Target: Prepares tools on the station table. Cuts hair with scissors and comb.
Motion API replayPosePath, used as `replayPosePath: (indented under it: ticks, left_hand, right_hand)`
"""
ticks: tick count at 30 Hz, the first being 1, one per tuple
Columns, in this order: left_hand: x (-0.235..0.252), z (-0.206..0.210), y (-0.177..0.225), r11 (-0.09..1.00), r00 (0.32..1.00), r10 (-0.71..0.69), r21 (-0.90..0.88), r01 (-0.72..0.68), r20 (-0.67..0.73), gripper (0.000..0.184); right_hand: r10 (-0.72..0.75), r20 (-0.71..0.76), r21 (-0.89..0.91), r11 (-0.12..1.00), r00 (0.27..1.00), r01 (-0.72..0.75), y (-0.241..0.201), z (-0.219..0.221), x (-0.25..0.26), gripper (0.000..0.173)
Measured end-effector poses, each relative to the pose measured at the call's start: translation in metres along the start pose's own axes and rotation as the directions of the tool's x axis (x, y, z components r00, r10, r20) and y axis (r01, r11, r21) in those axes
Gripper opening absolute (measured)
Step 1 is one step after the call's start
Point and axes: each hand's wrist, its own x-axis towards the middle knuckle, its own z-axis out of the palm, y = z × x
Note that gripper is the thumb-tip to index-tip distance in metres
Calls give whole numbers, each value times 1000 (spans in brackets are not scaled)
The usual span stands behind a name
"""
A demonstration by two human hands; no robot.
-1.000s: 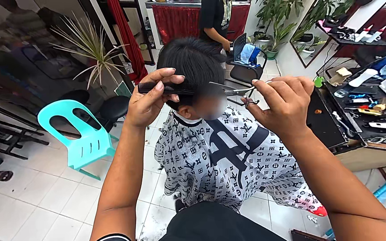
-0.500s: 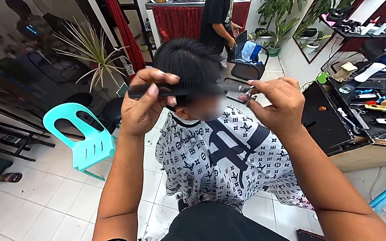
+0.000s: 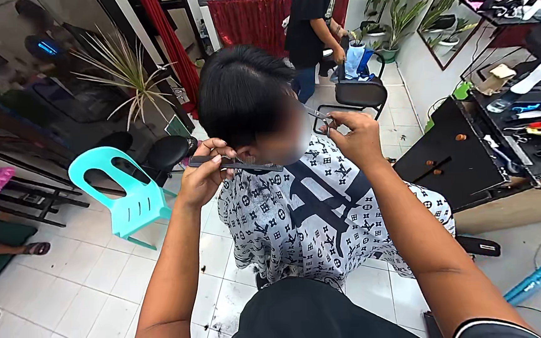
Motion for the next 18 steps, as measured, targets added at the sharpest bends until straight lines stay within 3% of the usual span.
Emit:
replayPosePath:
  ticks: [8,18]
  left_hand:
    - [13,-25,-4,999,1000,4,52,-4,-3,26]
    - [27,-24,1,987,996,61,144,-68,59,25]
  right_hand:
    - [-71,10,-43,996,997,72,-11,5,7,26]
    - [-259,-4,-143,956,966,256,-42,-3,13,25]
